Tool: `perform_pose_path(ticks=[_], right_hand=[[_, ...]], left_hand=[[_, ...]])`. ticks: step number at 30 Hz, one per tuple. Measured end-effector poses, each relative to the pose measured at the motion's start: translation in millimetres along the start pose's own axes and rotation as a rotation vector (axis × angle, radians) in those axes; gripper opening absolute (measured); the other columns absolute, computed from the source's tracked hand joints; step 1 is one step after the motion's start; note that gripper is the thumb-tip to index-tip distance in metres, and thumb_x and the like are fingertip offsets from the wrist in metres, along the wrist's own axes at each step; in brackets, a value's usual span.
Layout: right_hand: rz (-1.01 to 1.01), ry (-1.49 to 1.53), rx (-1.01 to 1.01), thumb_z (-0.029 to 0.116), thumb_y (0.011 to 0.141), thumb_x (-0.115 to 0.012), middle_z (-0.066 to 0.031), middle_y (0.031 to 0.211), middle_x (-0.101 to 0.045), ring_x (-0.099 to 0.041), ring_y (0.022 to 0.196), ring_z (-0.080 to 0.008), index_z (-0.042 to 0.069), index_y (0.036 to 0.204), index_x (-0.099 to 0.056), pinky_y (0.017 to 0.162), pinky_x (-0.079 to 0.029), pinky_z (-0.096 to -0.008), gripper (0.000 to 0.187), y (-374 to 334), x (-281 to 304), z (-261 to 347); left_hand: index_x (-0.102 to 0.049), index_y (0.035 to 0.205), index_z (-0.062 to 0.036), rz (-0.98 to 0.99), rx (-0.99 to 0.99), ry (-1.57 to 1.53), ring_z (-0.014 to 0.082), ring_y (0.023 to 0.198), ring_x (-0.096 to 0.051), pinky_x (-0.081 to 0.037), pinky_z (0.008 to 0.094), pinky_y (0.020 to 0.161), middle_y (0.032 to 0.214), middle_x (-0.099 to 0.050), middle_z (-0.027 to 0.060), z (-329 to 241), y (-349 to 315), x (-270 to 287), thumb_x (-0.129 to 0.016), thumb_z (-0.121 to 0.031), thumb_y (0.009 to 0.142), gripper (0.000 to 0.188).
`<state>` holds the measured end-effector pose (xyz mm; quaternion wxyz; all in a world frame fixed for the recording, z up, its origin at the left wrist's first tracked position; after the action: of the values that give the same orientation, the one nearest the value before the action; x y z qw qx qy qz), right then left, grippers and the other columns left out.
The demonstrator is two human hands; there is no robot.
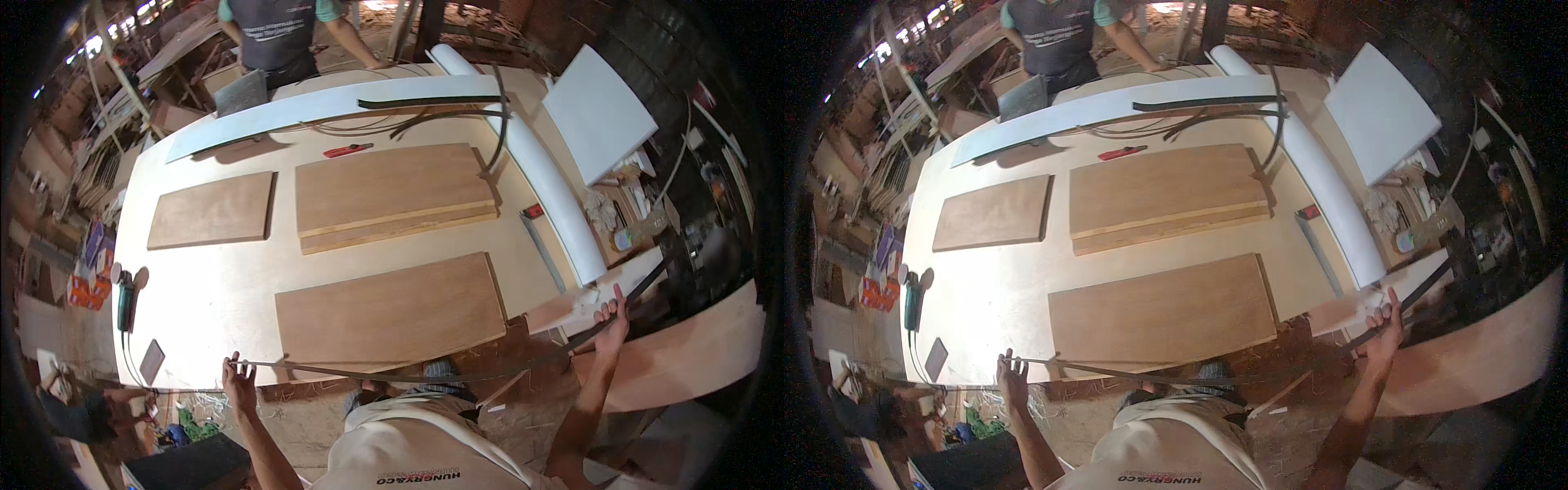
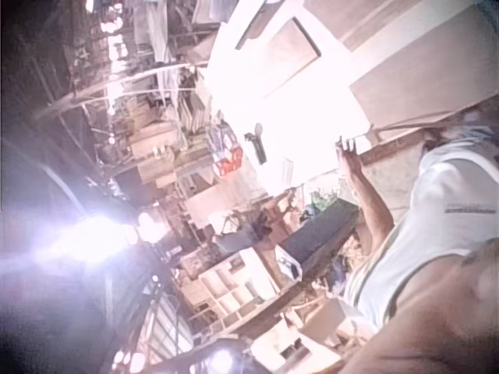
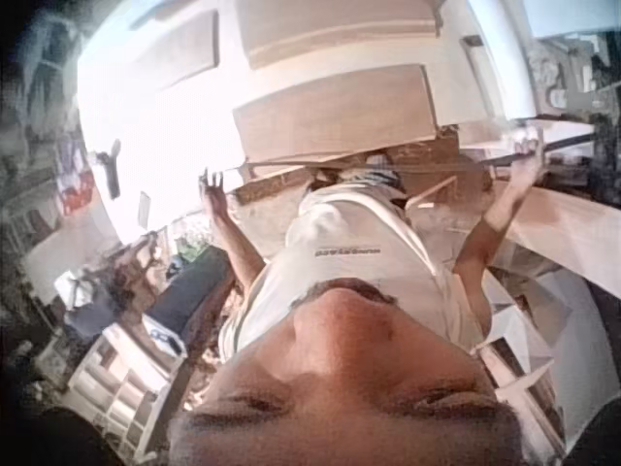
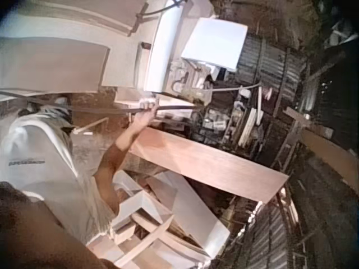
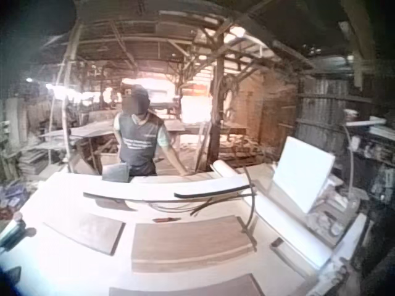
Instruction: The person uses a handheld power sander to smooth the edges of a rectangular wooden board. They then pick up thin, curved wooden strips and fit them into grooves along the edges of the board, assembling a frame structure.
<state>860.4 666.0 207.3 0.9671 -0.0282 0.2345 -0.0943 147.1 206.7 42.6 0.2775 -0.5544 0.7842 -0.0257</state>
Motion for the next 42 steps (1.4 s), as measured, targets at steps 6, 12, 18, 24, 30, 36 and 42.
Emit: perform_pose_path(ticks=[6, 12, 18, 24, 30, 36, 42], right_hand=[[0.039, -0.337, 0.143, 0.052, 0.098, -0.052, 0.0049, 0.084, -0.043, -0.04, 0.067, -0.0065, 0.01, 0.139, -0.052, 0.054, -0.034, -0.0209, 0.058, 133.1, -43.0, 93.6], [0.354, -0.562, 0.333, 0.06, 0.095, -0.052, -0.0165, 0.146, -0.042, -0.047, 0.127, -0.026, 0.001, 0.147, -0.035, 0.106, -0.038, -0.0393, 0.081, 437.6, -199.7, 237.9], [0.522, -1.005, 1.12, 0.038, 0.099, -0.054, -0.0255, 0.156, -0.025, -0.029, 0.144, -0.035, 0.005, 0.155, -0.01, 0.115, -0.029, -0.046, 0.079, 427.4, -267.0, 165.1], [0.998, -0.941, 0.337, 0.041, 0.093, -0.064, -0.0218, 0.149, -0.039, -0.041, 0.137, -0.0321, -0.002, 0.151, -0.026, 0.113, -0.03, -0.0427, 0.081, 219.8, -158.0, 44.4], [0.9, -0.729, -0.336, 0.023, 0.098, -0.06, -0.0161, 0.136, -0.052, -0.054, 0.122, -0.0245, -0.001, 0.143, -0.04, 0.102, -0.044, -0.035, 0.055, 137.4, -76.8, -70.3], [1.116, -0.798, -0.296, 0.014, 0.096, -0.061, -0.0135, 0.127, -0.059, -0.06, 0.114, -0.021, -0.003, 0.137, -0.048, 0.096, -0.048, -0.0317, 0.046, 45.0, -113.1, -88.5], [1.097, -0.825, -0.17, 0.009, 0.096, -0.06, -0.0142, 0.127, -0.06, -0.059, 0.114, -0.0186, -0.003, 0.136, -0.048, 0.097, -0.047, -0.0299, 0.043, 5.7, -159.1, -92.4]], left_hand=[[-0.053, 0.113, -0.0173, 0.001, 0.103, 0.008, 0.0162, 0.095, -0.058, -0.048, 0.0378, 0.085, 0.122, -0.059, 0.005, 34.1, -62.1, -92.2, -0.062, -0.029, 0.097, 0.022], [-0.054, 0.106, -0.0125, 0.477, 0.503, 0.133, 0.0136, 0.1, -0.059, -0.051, 0.0325, 0.088, 0.101, -0.057, -0.0002, 130.5, -165.2, -327.5, -0.066, 0.003, 0.086, 0.028], [-0.054, 0.127, -0.0048, 1.172, 0.233, 0.491, 0.019, 0.117, -0.056, -0.048, 0.0352, 0.096, 0.124, -0.057, 0.0089, 210.8, -309.2, -485.3, -0.061, -0.019, 0.097, 0.034], [-0.059, 0.123, -0.0042, 1.252, 0.644, 1.076, 0.024, 0.105, -0.06, -0.048, 0.0352, 0.09, 0.11, -0.064, 0.0149, 149.5, -329.1, -408.6, -0.049, -0.045, 0.101, 0.048], [-0.059, 0.125, -0.0055, 0.95, 0.476, 1.006, 0.0224, 0.093, -0.064, -0.049, 0.0354, 0.088, 0.102, -0.066, 0.0126, 112.9, -352.6, -378.0, -0.047, -0.046, 0.101, 0.049], [-0.061, 0.117, 0.0016, 1.095, 0.708, 0.968, 0.0195, 0.098, -0.061, -0.048, 0.0354, 0.09, 0.104, -0.066, 0.0136, 67.5, -342.7, -325.8, -0.047, -0.041, 0.103, 0.048], [-0.055, 0.128, -0.0015, 0.889, 0.518, 0.746, 0.0198, 0.1, -0.06, -0.048, 0.0337, 0.087, 0.104, -0.064, 0.0088, 71.1, -330.0, -268.7, -0.056, -0.03, 0.099, 0.041]])
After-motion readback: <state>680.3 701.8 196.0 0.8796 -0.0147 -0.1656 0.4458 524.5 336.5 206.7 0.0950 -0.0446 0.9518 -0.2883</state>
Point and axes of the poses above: each hand's wrist, its own y-axis towards the middle knuckle, its own x-axis out of the back of the hand, z = x × y, the point moved 4 cm from there along y, towards the middle knuckle
